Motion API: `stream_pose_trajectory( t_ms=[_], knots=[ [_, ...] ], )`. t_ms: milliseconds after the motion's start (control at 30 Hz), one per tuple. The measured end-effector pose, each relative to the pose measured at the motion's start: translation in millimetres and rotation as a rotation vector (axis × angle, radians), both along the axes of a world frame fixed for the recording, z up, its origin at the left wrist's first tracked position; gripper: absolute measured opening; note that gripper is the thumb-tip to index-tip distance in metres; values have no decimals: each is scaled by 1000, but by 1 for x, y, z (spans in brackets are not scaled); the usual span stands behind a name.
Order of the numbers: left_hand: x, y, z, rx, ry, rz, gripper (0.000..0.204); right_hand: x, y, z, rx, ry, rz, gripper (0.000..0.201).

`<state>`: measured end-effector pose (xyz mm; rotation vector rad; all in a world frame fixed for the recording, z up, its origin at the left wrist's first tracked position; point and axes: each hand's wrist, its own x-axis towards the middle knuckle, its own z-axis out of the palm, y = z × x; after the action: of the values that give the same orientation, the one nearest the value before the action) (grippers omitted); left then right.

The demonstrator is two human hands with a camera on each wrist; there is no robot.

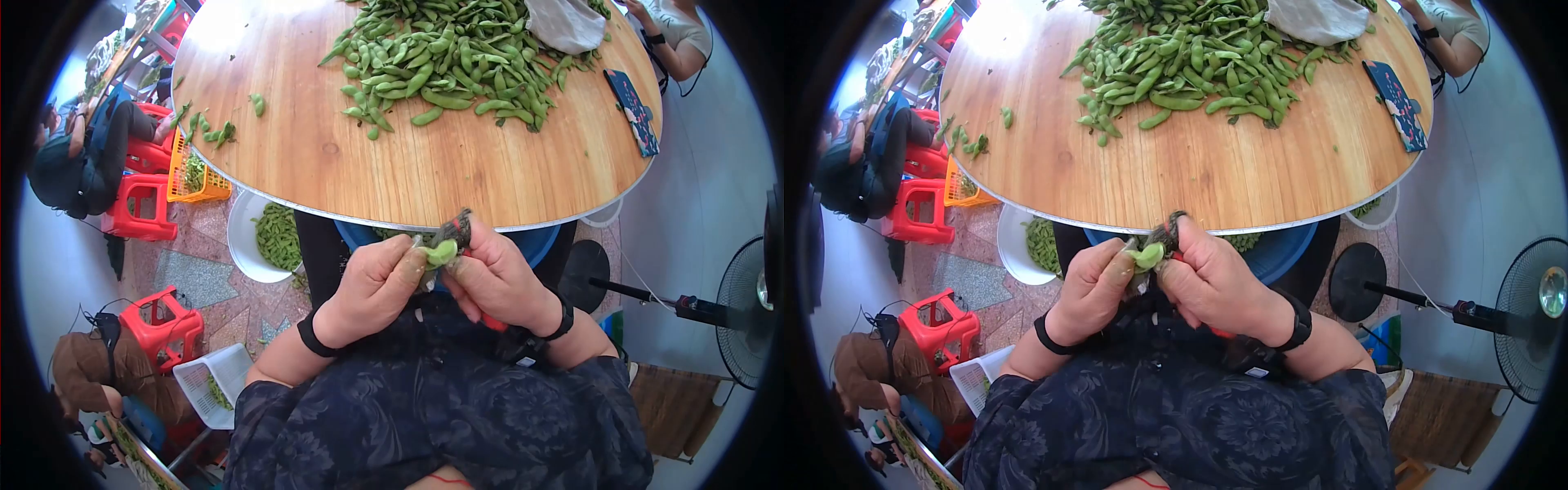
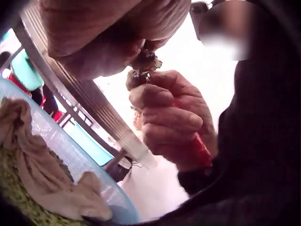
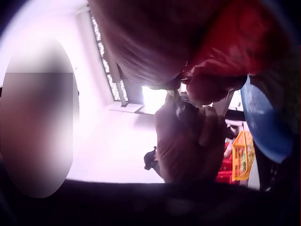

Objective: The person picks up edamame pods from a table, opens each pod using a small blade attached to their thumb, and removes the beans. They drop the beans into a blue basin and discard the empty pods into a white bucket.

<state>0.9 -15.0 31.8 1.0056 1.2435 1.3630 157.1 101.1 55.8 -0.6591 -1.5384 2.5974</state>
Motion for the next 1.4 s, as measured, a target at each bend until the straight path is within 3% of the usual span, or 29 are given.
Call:
stream_pose_trajectory(
  t_ms=[33,67,133,167,267,300,400,467,567,633,767,833,867,967,1033,1100,1167,1267,1333,1367,1400],
  knots=[
    [0,0,-2,73,256,69,22,1,-2,-7,389,-10,-86,16],
    [-1,1,-3,72,256,69,22,1,-3,-11,778,-19,-172,22],
    [-1,3,-3,210,642,131,26,2,-4,6,913,-31,-175,27],
    [-1,2,-1,209,641,126,26,3,-5,12,1048,-46,-178,31],
    [-4,4,2,145,438,-61,28,5,1,8,1210,-44,-46,24],
    [-5,4,3,147,437,-66,28,5,4,6,1289,-41,27,21],
    [-3,3,4,309,534,-173,28,3,4,-6,1325,63,-19,18],
    [-7,-2,3,264,558,-137,29,3,6,-8,1355,136,-47,16],
    [-21,-18,10,149,598,-32,28,9,9,3,1561,-36,-70,16],
    [-34,-33,14,18,605,95,27,15,13,13,1669,-81,66,14],
    [-83,-75,-12,-254,714,483,5,22,53,30,1653,-200,18,18],
    [-104,-97,-27,-327,1063,594,20,17,92,26,1644,-319,-151,11],
    [-110,-105,-29,-384,1017,614,31,10,109,26,1700,-303,-174,12],
    [-101,-98,-13,-298,825,619,30,-13,129,24,1835,-205,-141,11],
    [-88,-81,-7,-204,771,595,26,-31,130,24,1906,-111,-77,9],
    [-73,-62,5,-188,567,421,20,-44,129,24,1943,-228,91,10],
    [-67,-46,-10,27,627,279,15,-48,132,23,1972,-252,139,9],
    [-53,-23,10,-14,491,22,16,-46,136,15,1896,-248,108,18],
    [-45,-7,14,29,488,-37,19,-45,135,13,1824,70,-202,22],
    [-37,2,18,6,307,-14,22,-43,127,20,1827,75,-200,22],
    [-30,10,22,-15,127,9,25,-40,110,38,1225,8,-164,22]
  ],
)
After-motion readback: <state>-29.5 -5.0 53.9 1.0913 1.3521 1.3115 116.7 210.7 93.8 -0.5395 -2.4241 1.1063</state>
